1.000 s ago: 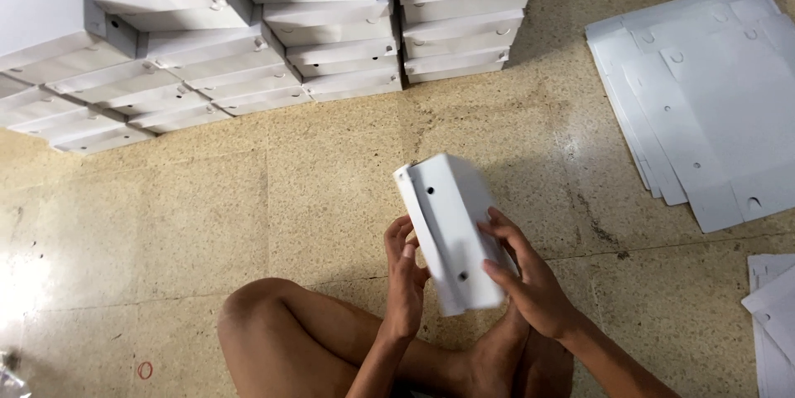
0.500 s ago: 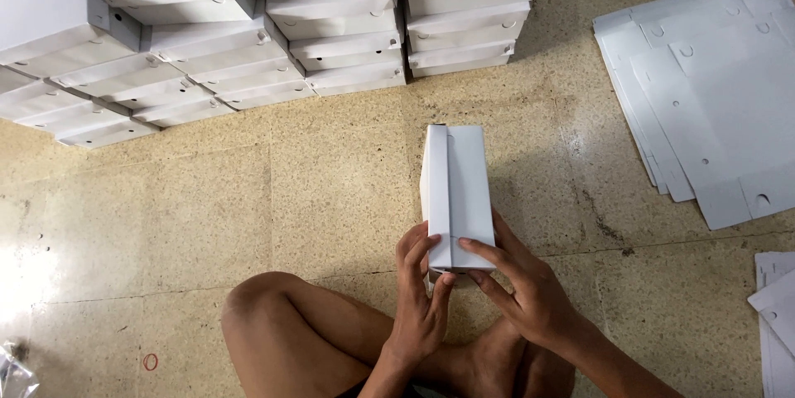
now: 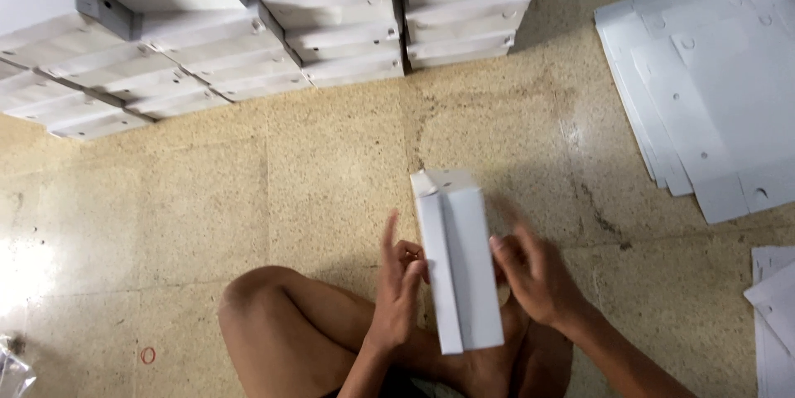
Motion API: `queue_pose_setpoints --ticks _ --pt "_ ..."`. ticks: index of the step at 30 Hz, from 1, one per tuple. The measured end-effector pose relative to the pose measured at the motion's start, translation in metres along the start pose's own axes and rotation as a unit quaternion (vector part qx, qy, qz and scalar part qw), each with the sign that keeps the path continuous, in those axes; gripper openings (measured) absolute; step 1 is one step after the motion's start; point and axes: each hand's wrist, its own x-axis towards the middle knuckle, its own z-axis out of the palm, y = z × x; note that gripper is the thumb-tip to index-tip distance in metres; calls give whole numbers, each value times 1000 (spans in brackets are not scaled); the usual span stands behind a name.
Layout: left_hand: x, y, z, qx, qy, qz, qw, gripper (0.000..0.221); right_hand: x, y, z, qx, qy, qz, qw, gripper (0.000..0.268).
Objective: Assembling cardboard boxes from flat templates by folding along pre-scored lines and tucking tabs.
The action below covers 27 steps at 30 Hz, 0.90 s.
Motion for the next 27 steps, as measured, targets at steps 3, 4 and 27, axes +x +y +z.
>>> queue_pose_setpoints --ticks 3,4,27 --pt "11 20 3 135 -30 -84 987 74 3 -6 1 29 -140 96 985 63" --pt "12 21 1 144 -23 -85 986 78 2 0 1 6 -121 30 992 59" --pt "4 39 19 90 -25 142 985 63 -10 9 3 -24 -28 -210 977 47"
